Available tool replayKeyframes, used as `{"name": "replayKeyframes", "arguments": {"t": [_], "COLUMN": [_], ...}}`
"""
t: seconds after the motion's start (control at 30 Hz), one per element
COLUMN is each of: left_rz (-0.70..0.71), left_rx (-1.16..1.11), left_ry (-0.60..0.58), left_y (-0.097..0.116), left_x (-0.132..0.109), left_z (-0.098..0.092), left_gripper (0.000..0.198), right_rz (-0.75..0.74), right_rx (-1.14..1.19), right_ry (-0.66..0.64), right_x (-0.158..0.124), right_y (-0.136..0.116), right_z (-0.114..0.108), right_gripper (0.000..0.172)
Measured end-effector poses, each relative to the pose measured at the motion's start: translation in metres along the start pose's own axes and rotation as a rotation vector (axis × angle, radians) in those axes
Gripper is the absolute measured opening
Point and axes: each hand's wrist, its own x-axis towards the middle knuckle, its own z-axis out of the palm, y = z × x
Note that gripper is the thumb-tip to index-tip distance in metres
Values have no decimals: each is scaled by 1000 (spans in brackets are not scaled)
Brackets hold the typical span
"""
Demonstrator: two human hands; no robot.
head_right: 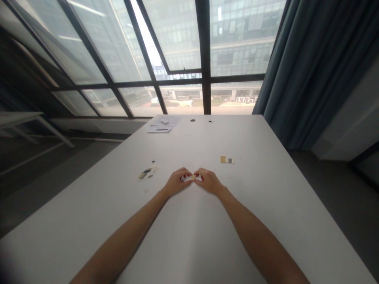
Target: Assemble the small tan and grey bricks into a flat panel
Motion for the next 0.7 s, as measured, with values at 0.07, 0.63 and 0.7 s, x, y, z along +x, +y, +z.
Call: {"name": "replayKeyframes", "arguments": {"t": [0.07, 0.63, 0.7], "left_rz": [-2, 0, 1], "left_rx": [1, -29, -29], "left_ry": [-10, 52, 50], "left_y": [0, -6, -6], "left_x": [0, 0, 0], "left_z": [-1, 0, -1], "left_gripper": [20, 19, 19], "right_rz": [3, 121, 164], "right_rx": [4, 141, 136], "right_ry": [2, 342, 425], "right_x": [0, 25, 24], "right_y": [0, -5, 5], "right_z": [1, -95, -115], "right_gripper": [14, 24, 27]}}
